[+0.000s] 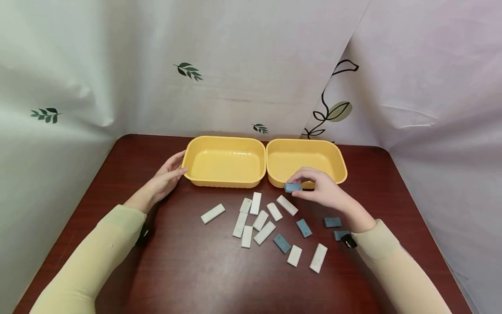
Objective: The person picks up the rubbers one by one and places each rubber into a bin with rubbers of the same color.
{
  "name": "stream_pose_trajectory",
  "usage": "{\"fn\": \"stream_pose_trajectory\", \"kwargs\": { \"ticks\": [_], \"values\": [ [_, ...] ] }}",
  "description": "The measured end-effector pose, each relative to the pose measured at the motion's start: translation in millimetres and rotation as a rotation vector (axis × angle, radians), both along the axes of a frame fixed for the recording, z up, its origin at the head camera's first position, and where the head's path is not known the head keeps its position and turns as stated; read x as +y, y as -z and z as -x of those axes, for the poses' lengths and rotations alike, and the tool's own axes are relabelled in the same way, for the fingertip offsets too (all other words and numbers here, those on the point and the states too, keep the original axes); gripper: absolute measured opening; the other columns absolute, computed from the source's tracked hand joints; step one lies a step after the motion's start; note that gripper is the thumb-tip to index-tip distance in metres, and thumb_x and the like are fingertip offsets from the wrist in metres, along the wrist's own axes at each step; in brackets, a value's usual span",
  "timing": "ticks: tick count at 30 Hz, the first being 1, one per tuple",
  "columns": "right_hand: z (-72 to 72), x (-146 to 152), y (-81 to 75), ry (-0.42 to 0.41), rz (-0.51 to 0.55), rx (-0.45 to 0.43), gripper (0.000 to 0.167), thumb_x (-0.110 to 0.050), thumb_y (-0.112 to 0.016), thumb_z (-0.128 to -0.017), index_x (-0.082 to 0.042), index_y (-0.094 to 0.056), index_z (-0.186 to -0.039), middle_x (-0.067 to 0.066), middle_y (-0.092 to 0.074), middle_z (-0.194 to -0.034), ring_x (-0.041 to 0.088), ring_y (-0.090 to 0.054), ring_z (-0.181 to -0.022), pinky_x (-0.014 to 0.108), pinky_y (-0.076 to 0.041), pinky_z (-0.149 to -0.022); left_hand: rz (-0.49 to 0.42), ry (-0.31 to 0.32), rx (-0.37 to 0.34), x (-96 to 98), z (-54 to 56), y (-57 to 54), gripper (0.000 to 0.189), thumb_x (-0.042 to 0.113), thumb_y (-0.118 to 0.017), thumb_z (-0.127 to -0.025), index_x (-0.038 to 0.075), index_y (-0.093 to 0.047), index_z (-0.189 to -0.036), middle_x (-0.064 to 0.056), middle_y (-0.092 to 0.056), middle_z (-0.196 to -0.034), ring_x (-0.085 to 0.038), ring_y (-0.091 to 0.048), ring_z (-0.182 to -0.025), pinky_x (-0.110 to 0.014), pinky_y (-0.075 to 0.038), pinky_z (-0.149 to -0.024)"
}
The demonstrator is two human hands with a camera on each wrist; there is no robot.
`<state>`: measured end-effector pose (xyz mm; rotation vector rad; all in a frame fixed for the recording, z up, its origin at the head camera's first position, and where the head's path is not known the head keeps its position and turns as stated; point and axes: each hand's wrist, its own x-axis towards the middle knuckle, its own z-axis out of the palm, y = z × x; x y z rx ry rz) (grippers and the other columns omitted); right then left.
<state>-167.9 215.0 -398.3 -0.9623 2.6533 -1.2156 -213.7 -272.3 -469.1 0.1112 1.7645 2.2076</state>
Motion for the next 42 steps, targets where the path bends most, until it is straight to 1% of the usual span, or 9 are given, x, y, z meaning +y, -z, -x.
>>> {"fn": "stream_pose_trajectory", "kwargs": {
  "ticks": [5, 9, 14, 18, 23, 28, 35, 39, 42],
  "values": [
    [9.4, -12, -1.7, 0.015, 0.017, -0.016, 0.027, -0.004, -0.086, -0.088, -0.011, -0.077, -0.112, 0.002, -0.074, -0.104, 0.011, -0.063, -0.097, 0.046, -0.059, -0.094, -0.014, 0.001, 0.011, 0.3, 0.8, 1.0, 0.066, -0.003, -0.052, -0.107, 0.015, -0.028, -0.166, 0.004, -0.035, -0.162, 0.005, -0.048, -0.133, -0.01, -0.041, -0.109],
    [16.9, -21, -5.0, 0.02, 0.039, -0.042, 0.026, -0.004, -0.085, -0.088, -0.01, -0.077, -0.113, 0.004, -0.074, -0.104, 0.015, -0.064, -0.097, 0.052, -0.057, -0.097, -0.017, 0.006, 0.025, -0.5, 1.0, 1.6, 0.067, -0.003, -0.052, -0.107, 0.015, -0.027, -0.166, 0.007, -0.037, -0.159, 0.005, -0.049, -0.132, -0.01, -0.041, -0.109],
    [24.3, -33, -7.4, 0.03, 0.056, -0.066, 0.027, -0.006, -0.085, -0.089, -0.008, -0.077, -0.114, 0.006, -0.074, -0.104, 0.019, -0.065, -0.098, 0.05, -0.056, -0.1, 0.006, 0.011, 0.017, -0.9, 1.1, 2.1, 0.068, -0.002, -0.051, -0.108, 0.014, -0.024, -0.168, 0.003, -0.033, -0.164, 0.005, -0.047, -0.133, -0.01, -0.041, -0.109],
    [30.9, -44, -7.6, 0.031, 0.086, -0.085, 0.025, -0.007, -0.084, -0.09, -0.006, -0.076, -0.114, 0.008, -0.073, -0.104, 0.02, -0.064, -0.098, 0.054, -0.055, -0.1, 0.008, 0.014, 0.007, -1.1, 1.1, 1.8, 0.069, -0.001, -0.052, -0.108, 0.014, -0.023, -0.169, -0.001, -0.028, -0.168, 0.005, -0.046, -0.134, -0.01, -0.04, -0.11],
    [39.8, -60, -9.3, 0.027, 0.094, -0.081, 0.025, -0.007, -0.085, -0.09, -0.004, -0.076, -0.113, 0.011, -0.072, -0.103, 0.022, -0.064, -0.096, 0.057, -0.055, -0.1, 0.004, 0.016, 0.007, -0.9, 0.9, 0.8, 0.069, -0.001, -0.052, -0.108, 0.015, -0.023, -0.169, -0.003, -0.025, -0.171, 0.005, -0.045, -0.135, -0.01, -0.04, -0.11],
    [49.2, -77, -14.6, 0.027, 0.086, -0.097, 0.027, -0.007, -0.084, -0.09, -0.004, -0.076, -0.115, 0.013, -0.072, -0.105, 0.026, -0.065, -0.098, 0.055, -0.055, -0.101, 0.007, 0.016, 0.011, -0.1, 0.8, -0.7, 0.07, -0.001, -0.051, -0.108, 0.014, -0.022, -0.169, -0.005, -0.022, -0.172, 0.004, -0.044, -0.137, -0.01, -0.04, -0.11],
    [62.9, -101, -21.0, 0.02, 0.053, -0.091, 0.027, -0.009, -0.083, -0.092, -0.002, -0.075, -0.117, 0.014, -0.072, -0.108, 0.026, -0.064, -0.099, 0.046, -0.057, -0.098, 0.006, 0.02, 0.004, -0.5, 1.9, -0.7, 0.071, -0.002, -0.05, -0.108, 0.014, -0.02, -0.17, -0.006, -0.019, -0.174, 0.0, -0.04, -0.143, -0.01, -0.039, -0.11],
    [72.9, -114, -21.8, 0.03, 0.05, -0.095, 0.029, -0.009, -0.083, -0.092, 0.001, -0.076, -0.118, 0.016, -0.073, -0.108, 0.027, -0.065, -0.099, 0.039, -0.057, -0.096, 0.001, 0.02, 0.012, -1.0, 2.5, 1.0, 0.07, -0.002, -0.051, -0.108, 0.014, -0.021, -0.169, -0.004, -0.024, -0.171, 0.001, -0.042, -0.14, -0.01, -0.04, -0.11],
    [80.2, -122, -20.4, 0.052, 0.044, -0.118, 0.03, -0.011, -0.083, -0.092, 0.0, -0.077, -0.119, 0.016, -0.073, -0.11, 0.027, -0.065, -0.099, 0.034, -0.056, -0.093, -0.005, 0.022, 0.019, -1.4, 3.3, 3.0, 0.07, -0.003, -0.05, -0.108, 0.013, -0.021, -0.169, 0.001, -0.03, -0.166, 0.003, -0.044, -0.137, -0.01, -0.04, -0.11]
  ]
}}
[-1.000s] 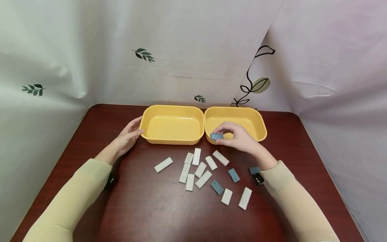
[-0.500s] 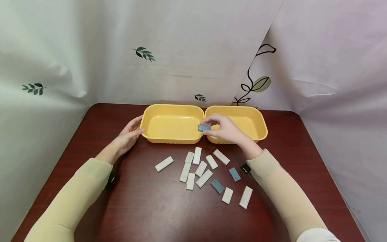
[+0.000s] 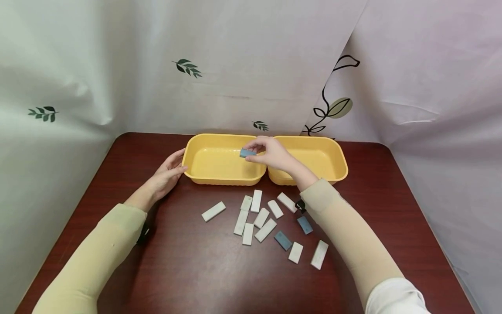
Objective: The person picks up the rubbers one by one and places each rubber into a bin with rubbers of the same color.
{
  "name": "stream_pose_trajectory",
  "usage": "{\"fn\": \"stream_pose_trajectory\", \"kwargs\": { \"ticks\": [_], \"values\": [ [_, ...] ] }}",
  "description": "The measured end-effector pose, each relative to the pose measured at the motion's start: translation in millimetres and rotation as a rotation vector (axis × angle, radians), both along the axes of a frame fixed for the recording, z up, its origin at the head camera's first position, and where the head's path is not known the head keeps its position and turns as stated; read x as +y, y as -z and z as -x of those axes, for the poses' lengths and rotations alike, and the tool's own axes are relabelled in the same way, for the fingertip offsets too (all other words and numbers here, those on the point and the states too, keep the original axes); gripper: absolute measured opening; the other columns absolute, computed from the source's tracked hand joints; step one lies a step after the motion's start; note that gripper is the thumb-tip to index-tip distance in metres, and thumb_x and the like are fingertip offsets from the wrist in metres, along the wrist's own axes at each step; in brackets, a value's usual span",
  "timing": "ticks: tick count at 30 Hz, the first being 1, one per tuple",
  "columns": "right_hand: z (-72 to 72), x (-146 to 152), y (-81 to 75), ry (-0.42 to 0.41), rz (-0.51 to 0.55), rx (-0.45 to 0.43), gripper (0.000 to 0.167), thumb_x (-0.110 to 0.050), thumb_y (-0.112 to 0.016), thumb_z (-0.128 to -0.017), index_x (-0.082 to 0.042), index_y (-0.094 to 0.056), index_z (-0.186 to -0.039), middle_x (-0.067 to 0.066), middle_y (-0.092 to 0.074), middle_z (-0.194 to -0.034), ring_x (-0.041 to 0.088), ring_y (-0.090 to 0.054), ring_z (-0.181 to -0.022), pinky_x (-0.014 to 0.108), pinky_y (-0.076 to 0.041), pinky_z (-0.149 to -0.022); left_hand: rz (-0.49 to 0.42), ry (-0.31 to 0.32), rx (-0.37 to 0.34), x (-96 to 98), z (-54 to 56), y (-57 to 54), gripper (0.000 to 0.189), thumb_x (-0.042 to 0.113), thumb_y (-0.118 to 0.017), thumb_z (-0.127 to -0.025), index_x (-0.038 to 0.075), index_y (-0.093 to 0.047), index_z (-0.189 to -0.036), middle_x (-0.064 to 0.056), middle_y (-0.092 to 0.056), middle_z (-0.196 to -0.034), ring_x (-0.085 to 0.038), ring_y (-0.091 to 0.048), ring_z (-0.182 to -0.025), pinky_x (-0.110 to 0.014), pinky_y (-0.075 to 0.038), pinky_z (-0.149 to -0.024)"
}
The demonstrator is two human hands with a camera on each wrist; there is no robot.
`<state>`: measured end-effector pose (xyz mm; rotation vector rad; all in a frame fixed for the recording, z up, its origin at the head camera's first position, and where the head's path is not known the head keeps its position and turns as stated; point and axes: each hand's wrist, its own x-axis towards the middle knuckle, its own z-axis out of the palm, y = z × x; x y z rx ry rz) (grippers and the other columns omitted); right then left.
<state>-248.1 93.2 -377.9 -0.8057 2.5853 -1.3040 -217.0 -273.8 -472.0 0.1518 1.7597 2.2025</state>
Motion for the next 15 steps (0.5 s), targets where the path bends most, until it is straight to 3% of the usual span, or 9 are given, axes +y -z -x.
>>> {"fn": "stream_pose_trajectory", "kwargs": {
  "ticks": [8, 15],
  "values": [
    [16.7, -24, 6.6, 0.025, 0.067, -0.088, 0.03, -0.009, -0.083, -0.092, 0.001, -0.076, -0.12, 0.018, -0.074, -0.113, 0.026, -0.065, -0.099, 0.025, -0.054, -0.088, 0.002, -0.01, -0.006, -0.3, 0.8, 0.8, 0.069, -0.002, -0.05, -0.108, 0.013, -0.022, -0.169, 0.0, -0.03, -0.166, 0.001, -0.046, -0.136, -0.011, -0.04, -0.11],
    [25.2, -47, 8.6, -0.001, 0.048, -0.108, 0.029, -0.007, -0.079, -0.094, 0.002, -0.075, -0.121, 0.018, -0.072, -0.114, 0.026, -0.066, -0.103, 0.027, -0.057, -0.093, -0.01, -0.014, 0.003, 0.2, -0.6, 0.5, 0.067, -0.003, -0.05, -0.107, 0.014, -0.026, -0.167, 0.005, -0.035, -0.161, 0.003, -0.049, -0.133, -0.011, -0.041, -0.11]
  ]
}}
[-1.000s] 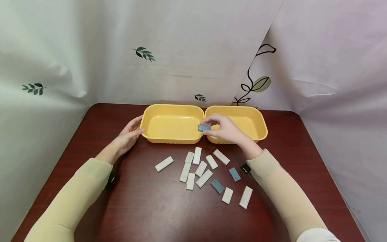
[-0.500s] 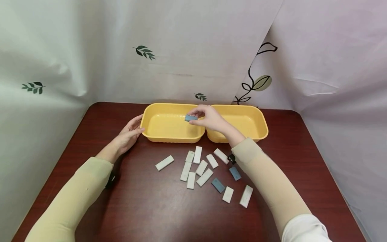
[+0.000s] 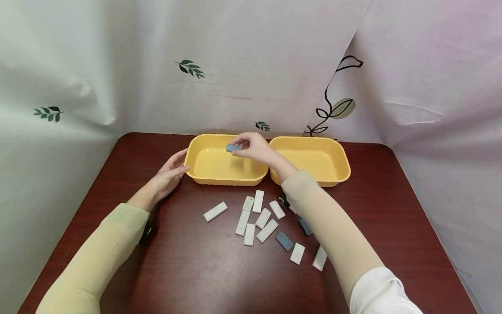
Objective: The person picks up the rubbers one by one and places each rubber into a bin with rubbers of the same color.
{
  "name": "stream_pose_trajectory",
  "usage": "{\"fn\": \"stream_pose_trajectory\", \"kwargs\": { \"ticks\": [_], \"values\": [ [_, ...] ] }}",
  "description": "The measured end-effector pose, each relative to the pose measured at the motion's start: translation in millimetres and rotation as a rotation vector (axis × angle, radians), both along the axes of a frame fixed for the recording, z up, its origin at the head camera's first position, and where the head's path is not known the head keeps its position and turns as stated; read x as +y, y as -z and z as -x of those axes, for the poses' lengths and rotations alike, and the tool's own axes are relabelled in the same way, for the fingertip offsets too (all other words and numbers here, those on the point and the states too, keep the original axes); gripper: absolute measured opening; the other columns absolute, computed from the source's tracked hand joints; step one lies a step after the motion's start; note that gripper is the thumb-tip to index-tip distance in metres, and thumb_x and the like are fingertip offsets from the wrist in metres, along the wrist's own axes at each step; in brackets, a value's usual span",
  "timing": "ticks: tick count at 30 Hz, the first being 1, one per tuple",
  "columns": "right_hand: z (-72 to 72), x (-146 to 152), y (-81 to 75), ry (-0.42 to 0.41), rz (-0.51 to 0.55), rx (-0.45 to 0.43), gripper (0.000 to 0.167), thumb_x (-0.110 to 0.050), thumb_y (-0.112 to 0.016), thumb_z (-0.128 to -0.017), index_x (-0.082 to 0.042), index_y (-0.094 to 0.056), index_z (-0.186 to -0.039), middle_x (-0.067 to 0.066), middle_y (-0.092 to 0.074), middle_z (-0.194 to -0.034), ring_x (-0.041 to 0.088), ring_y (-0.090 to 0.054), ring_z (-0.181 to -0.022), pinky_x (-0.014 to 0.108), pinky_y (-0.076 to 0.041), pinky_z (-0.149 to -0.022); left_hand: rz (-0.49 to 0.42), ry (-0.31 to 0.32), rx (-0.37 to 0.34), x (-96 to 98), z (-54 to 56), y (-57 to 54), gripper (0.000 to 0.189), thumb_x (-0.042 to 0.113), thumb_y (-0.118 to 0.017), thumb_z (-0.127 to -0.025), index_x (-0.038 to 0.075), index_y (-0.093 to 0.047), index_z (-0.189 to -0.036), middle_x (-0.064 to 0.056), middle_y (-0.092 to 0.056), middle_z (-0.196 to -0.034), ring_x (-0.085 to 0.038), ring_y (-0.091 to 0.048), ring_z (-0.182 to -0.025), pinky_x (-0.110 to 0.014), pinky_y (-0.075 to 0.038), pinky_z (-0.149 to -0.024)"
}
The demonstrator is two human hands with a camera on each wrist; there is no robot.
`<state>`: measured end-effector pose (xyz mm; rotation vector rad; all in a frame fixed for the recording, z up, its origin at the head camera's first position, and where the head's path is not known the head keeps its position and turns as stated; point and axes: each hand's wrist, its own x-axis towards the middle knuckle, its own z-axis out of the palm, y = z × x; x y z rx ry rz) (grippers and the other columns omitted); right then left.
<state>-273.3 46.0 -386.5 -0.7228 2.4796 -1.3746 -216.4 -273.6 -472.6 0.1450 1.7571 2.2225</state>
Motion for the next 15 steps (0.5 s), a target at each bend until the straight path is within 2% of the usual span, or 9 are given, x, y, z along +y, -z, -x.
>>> {"fn": "stream_pose_trajectory", "kwargs": {
  "ticks": [6, 15],
  "values": [
    [0.8, -23, 5.2, 0.032, 0.05, -0.077, 0.031, -0.008, -0.08, -0.093, 0.003, -0.073, -0.121, 0.018, -0.073, -0.114, 0.023, -0.068, -0.1, 0.022, -0.057, -0.088, -0.004, -0.009, -0.003, 1.6, 0.3, -1.3, 0.066, -0.004, -0.05, -0.107, 0.014, -0.027, -0.166, 0.007, -0.038, -0.157, 0.002, -0.049, -0.132, -0.011, -0.041, -0.109],
    [-3.0, -54, 20.3, 0.213, 0.049, -0.167, 0.029, -0.015, -0.085, -0.091, 0.001, -0.076, -0.114, 0.017, -0.076, -0.11, 0.017, -0.067, -0.091, 0.015, -0.047, -0.073, 0.022, -0.011, -0.016, 1.5, -1.3, -3.2, 0.068, -0.001, -0.052, -0.107, 0.015, -0.026, -0.168, -0.005, -0.024, -0.171, 0.002, -0.046, -0.134, -0.011, -0.041, -0.109]
  ]
}}
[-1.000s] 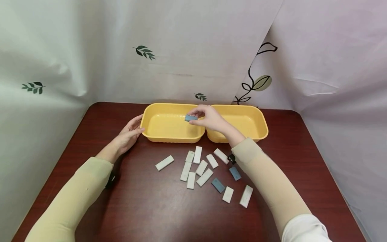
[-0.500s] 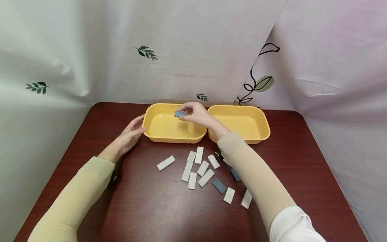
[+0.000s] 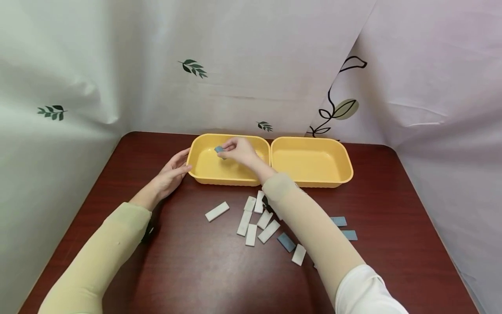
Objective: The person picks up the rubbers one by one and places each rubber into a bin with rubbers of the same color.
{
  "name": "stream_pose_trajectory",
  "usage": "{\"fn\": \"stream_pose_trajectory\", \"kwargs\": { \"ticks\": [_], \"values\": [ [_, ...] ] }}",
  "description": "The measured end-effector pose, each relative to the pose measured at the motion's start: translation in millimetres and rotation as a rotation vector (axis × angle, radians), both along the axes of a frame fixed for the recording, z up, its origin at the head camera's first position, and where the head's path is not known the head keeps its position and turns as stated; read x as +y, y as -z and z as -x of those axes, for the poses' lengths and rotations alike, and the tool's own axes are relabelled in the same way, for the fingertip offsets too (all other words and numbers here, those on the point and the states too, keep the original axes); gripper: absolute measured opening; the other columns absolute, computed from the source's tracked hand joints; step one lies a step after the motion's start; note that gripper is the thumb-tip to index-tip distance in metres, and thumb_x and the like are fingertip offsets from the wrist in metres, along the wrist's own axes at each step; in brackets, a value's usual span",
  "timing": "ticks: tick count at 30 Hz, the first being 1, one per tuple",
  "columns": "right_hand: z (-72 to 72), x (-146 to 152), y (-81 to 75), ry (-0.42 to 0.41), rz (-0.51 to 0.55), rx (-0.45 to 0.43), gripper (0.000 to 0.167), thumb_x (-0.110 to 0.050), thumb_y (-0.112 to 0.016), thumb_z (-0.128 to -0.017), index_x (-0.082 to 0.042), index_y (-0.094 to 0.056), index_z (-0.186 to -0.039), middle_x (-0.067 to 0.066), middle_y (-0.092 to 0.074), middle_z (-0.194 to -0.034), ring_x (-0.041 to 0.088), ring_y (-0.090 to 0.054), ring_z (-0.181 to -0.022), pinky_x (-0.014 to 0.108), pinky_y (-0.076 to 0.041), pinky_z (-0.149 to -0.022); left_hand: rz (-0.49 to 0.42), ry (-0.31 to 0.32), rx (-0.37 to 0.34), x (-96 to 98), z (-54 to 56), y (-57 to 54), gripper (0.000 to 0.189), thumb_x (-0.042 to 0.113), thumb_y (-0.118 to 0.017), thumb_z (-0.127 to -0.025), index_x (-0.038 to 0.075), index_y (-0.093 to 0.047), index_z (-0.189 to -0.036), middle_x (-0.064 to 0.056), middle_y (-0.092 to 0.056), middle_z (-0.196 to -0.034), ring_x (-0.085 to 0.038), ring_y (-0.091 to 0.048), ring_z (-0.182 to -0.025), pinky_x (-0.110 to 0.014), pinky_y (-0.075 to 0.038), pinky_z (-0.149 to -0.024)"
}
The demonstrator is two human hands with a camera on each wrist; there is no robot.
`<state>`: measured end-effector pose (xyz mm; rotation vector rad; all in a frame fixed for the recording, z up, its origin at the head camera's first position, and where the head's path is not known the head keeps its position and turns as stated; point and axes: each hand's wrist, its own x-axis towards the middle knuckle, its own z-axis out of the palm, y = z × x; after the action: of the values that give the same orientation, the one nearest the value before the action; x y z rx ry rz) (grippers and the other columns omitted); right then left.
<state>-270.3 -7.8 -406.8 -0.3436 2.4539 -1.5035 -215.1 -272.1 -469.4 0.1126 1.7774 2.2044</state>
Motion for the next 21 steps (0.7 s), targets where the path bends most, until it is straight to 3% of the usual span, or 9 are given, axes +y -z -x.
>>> {"fn": "stream_pose_trajectory", "kwargs": {
  "ticks": [10, 17, 21],
  "values": [
    [2.0, -17, 13.3, 0.096, 0.064, -0.037, 0.033, -0.009, -0.085, -0.09, 0.003, -0.074, -0.119, 0.02, -0.076, -0.118, 0.028, -0.071, -0.106, 0.02, -0.052, -0.08, -0.001, 0.004, -0.005, 1.1, -0.2, -0.7, 0.07, -0.001, -0.052, -0.107, 0.015, -0.023, -0.169, -0.008, -0.018, -0.175, -0.002, -0.041, -0.14, -0.011, -0.04, -0.11],
    [1.3, -28, 19.8, 0.157, 0.157, -0.144, 0.037, -0.008, -0.086, -0.089, 0.003, -0.075, -0.122, 0.022, -0.076, -0.122, 0.016, -0.068, -0.093, 0.015, -0.049, -0.067, 0.024, 0.003, -0.022, -1.0, 0.6, -1.7, 0.07, -0.001, -0.049, -0.108, 0.015, -0.021, -0.17, -0.008, -0.014, -0.177, -0.008, -0.036, -0.148, -0.01, -0.039, -0.11],
    [-0.7, -32, 22.7, 0.174, 0.168, -0.17, 0.038, -0.007, -0.086, -0.088, 0.004, -0.075, -0.122, 0.022, -0.077, -0.121, 0.015, -0.068, -0.09, 0.015, -0.05, -0.068, 0.033, 0.015, -0.015, -0.1, 0.6, -1.9, 0.07, -0.001, -0.049, -0.108, 0.014, -0.019, -0.17, -0.01, -0.013, -0.177, -0.015, -0.03, -0.154, -0.01, -0.039, -0.109]
  ]
}}
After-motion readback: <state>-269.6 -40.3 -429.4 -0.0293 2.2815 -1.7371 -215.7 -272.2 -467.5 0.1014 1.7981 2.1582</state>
